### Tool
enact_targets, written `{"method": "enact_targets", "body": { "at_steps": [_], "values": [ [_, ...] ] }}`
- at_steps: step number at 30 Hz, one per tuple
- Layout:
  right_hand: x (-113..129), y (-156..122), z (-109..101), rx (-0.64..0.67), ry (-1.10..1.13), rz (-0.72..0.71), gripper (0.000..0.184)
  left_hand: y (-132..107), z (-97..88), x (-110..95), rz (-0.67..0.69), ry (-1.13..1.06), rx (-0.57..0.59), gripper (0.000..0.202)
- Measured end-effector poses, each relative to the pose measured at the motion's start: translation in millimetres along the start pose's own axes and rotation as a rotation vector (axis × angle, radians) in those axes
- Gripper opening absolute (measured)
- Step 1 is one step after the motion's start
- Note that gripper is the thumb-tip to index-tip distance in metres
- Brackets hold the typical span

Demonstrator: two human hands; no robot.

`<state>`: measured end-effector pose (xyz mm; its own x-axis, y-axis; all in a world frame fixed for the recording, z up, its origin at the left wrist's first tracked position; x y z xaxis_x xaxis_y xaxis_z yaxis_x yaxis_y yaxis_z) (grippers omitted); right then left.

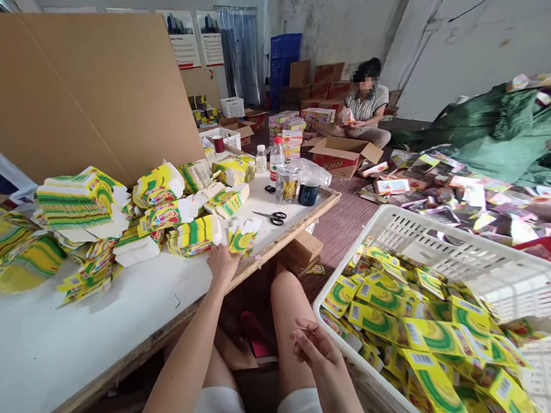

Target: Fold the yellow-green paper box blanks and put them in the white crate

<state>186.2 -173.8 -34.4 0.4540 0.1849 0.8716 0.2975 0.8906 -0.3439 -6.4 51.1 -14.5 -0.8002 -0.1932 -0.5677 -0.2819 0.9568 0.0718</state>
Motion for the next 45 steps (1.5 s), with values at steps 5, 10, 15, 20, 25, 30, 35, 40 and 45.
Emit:
{"method": "enact_targets", "body": {
  "at_steps": [5,10,15,20,25,30,35,40,45],
  "values": [
    [1.0,-2.8,1.5,0.057,-0.156,-0.112,0.037,-18.2,-22.1,-12.4,0.108,-0.232,-0.027,0.02],
    [33.8,-11.0,5.5,-0.05,-0.541,-0.598,0.041,-118.2,-54.7,-20.1,0.323,-0.483,0.105,0.013],
    [44.1,-10.0,27.2,0.089,-0.666,-0.674,0.047,-198.9,-60.5,-11.2,0.316,-0.735,0.442,0.014],
    [34.1,-17.8,31.0,0.073,-0.45,-0.566,0.027,-212.6,-57.1,-5.2,0.091,-1.125,0.808,0.035],
    [29.0,-34.3,37.5,0.158,-0.348,-0.534,0.021,-221.4,-50.4,-17.3,-0.158,-1.438,1.071,0.053],
    [23.3,-34.2,32.7,0.034,-0.294,-0.554,0.028,-221.4,-39.9,-10.7,-0.32,-1.407,0.894,0.054],
    [11.7,-28.4,36.2,0.112,-0.292,-0.413,0.045,-222.4,-39.6,-4.7,-0.435,-1.482,0.759,0.051],
    [8.2,-25.0,32.0,0.055,-0.388,-0.457,0.052,-228.9,-39.2,-14.1,-0.65,-1.513,0.907,0.074],
    [-1.6,-20.3,19.8,0.032,-0.47,-0.456,0.05,-226.3,-34.6,-14.6,-0.622,-1.555,0.992,0.074]
  ]
}}
Point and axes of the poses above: each hand's wrist, its own y-axis towards the middle knuckle, its own z-axis out of the palm, x = y × z, the point moved 3 cm from there along y, towards the middle knuckle, and after that the axes turned 1 degree about -y, right-handed, at the moved point
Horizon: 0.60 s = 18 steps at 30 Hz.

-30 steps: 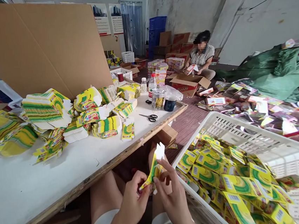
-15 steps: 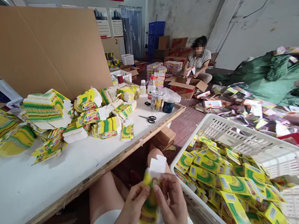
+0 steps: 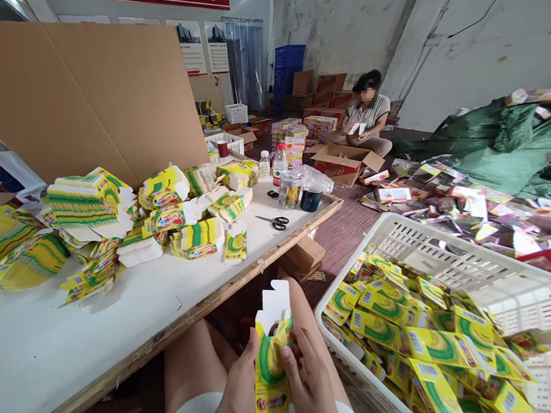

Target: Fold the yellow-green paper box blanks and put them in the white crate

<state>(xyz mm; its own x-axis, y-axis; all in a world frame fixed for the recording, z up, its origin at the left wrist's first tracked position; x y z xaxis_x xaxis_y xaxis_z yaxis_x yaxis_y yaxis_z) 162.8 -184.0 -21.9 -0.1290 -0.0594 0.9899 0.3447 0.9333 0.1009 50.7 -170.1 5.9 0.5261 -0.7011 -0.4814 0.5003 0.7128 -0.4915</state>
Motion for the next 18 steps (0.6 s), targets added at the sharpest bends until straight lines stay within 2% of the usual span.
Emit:
{"method": "enact_targets", "body": {
  "at_steps": [3,7,14,18],
  "values": [
    [-2.5,0.6,-0.2,0.081,-0.025,-0.036,0.052,1.1,-7.5,-1.5,0.107,0.004,0.019,0.056],
    [2.9,4.8,1.8,0.176,-0.015,-0.107,0.047,1.3,-16.2,-4.9,0.25,0.115,-0.114,0.047],
    [1.8,9.1,2.7,0.112,-0.085,-0.132,0.021,10.6,-19.7,-6.7,0.399,0.454,-0.16,0.053],
    [-4.0,12.0,2.7,0.08,-0.053,-0.057,0.027,11.8,-20.1,-3.2,0.482,0.573,-0.15,0.05]
  ]
}}
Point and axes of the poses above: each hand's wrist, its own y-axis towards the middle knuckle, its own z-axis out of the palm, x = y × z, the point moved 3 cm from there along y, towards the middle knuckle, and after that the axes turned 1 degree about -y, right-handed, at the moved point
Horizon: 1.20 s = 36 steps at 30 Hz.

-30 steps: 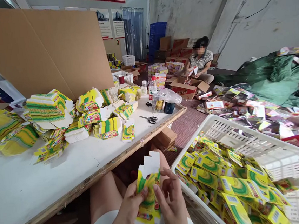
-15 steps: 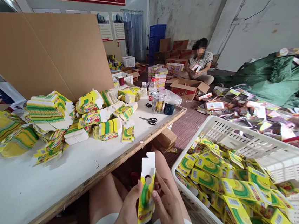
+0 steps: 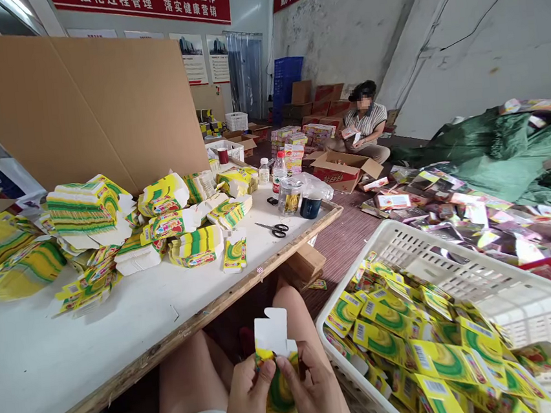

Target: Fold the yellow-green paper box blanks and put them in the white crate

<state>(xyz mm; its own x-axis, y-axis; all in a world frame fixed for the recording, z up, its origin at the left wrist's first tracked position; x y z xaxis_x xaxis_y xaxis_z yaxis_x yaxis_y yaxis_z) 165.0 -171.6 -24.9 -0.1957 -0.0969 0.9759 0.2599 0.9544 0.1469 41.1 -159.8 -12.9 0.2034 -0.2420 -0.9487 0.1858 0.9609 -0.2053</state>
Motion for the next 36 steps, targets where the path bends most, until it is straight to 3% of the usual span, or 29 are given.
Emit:
{"method": "enact_targets", "body": {
  "at_steps": [4,7,10,14,16,21,25,27,32,34,36],
  "values": [
    [-3.9,6.6,-9.0,-0.059,0.009,0.008,0.033,-0.2,0.7,-4.7,0.051,0.059,0.086,0.037],
    [-4.2,10.7,-11.5,0.046,0.051,0.053,0.036,1.8,-2.3,-8.9,0.074,0.106,0.112,0.036],
    [0.1,10.0,-8.4,0.116,0.168,0.086,0.042,2.4,-6.5,-9.9,0.082,0.091,0.039,0.048],
    [8.6,6.7,-10.8,-0.02,0.235,0.059,0.045,-0.8,-7.6,-12.4,0.096,0.026,0.014,0.064],
    [12.5,7.4,-14.8,0.011,0.203,0.035,0.045,-2.0,-7.9,-16.7,0.093,0.029,0.087,0.065],
    [22.6,15.8,-29.0,0.256,0.096,-0.058,0.033,-2.0,-12.2,-26.7,0.004,-0.021,0.325,0.054],
    [27.7,21.8,-34.7,0.319,0.012,-0.095,0.028,-2.5,-11.6,-29.2,-0.018,-0.085,0.448,0.05],
    [29.3,23.1,-33.4,0.311,-0.002,-0.12,0.032,-2.1,-10.7,-29.9,-0.021,-0.073,0.453,0.052],
    [23.7,20.4,-29.3,0.163,0.13,-0.076,0.027,-1.4,-9.2,-33.6,-0.015,-0.083,0.462,0.083],
    [19.5,18.9,-32.0,0.113,0.136,-0.054,0.032,-1.8,-9.2,-33.8,-0.025,-0.06,0.477,0.076],
    [18.7,18.5,-37.5,0.124,0.059,-0.121,0.029,-1.6,-10.3,-34.2,-0.008,-0.003,0.448,0.063]
  ]
}}
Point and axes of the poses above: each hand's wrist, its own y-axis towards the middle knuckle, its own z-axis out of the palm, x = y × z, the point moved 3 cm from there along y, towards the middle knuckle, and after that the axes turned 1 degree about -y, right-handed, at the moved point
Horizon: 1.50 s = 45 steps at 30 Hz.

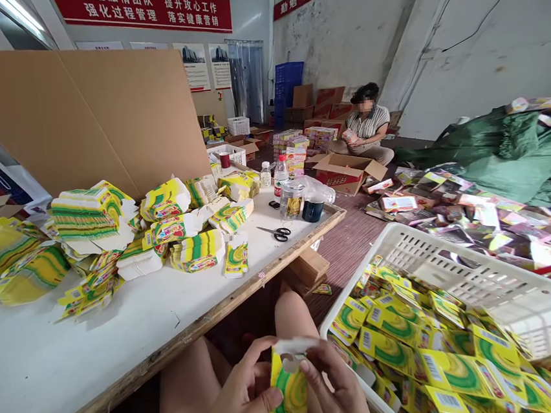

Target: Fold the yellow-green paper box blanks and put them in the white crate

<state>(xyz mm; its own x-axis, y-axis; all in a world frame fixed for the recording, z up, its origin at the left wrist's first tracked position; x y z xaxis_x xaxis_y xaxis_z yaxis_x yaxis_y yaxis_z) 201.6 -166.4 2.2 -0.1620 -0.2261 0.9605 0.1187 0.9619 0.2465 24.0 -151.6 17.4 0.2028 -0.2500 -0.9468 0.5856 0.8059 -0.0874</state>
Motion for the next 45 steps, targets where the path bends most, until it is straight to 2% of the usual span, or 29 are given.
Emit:
{"method": "enact_targets", "body": {
  "at_steps": [2,4,8,13,17,21,24,29,32,36,42,45],
  "values": [
    [1.7,-0.3,-6.9,0.032,-0.074,-0.093,0.033,0.0,-1.0,-0.8,0.017,0.083,-0.053,0.053],
    [1.1,-0.8,-10.8,0.081,-0.104,-0.114,0.037,0.3,-0.9,-1.4,0.036,0.181,-0.096,0.046],
    [-9.9,-5.0,-3.6,0.196,-0.166,0.053,0.04,-0.2,2.2,1.6,0.059,0.348,-0.096,0.042],
    [-15.2,-9.5,3.6,0.09,-0.224,0.093,0.028,-3.9,0.8,9.7,0.021,0.456,-0.106,0.049],
    [-20.3,-12.3,5.8,0.141,-0.26,0.116,0.03,-2.9,2.4,15.0,0.006,0.426,-0.096,0.052],
    [-27.4,-14.6,4.0,0.033,-0.35,0.147,0.033,0.2,6.5,17.1,0.011,0.352,-0.086,0.055],
    [-27.6,-14.5,2.9,0.079,-0.273,0.13,0.038,1.1,6.1,12.7,0.003,0.274,-0.099,0.057],
    [-25.0,-18.0,-0.3,0.196,-0.11,0.107,0.037,0.4,3.6,6.7,-0.018,0.114,-0.069,0.055],
    [-25.8,-21.6,0.9,0.118,-0.083,0.12,0.04,0.0,3.8,8.3,-0.039,0.018,-0.048,0.055],
    [-22.3,-21.0,4.6,-0.028,-0.15,0.106,0.044,1.6,6.0,6.1,-0.044,0.072,-0.08,0.057],
    [-6.6,-8.1,1.6,0.013,-0.241,0.12,0.036,11.1,14.4,-8.4,-0.032,0.262,-0.13,0.044],
    [5.3,0.4,-7.1,0.052,-0.173,0.091,0.033,14.9,10.7,-13.9,-0.023,0.214,-0.128,0.044]
  ]
}}
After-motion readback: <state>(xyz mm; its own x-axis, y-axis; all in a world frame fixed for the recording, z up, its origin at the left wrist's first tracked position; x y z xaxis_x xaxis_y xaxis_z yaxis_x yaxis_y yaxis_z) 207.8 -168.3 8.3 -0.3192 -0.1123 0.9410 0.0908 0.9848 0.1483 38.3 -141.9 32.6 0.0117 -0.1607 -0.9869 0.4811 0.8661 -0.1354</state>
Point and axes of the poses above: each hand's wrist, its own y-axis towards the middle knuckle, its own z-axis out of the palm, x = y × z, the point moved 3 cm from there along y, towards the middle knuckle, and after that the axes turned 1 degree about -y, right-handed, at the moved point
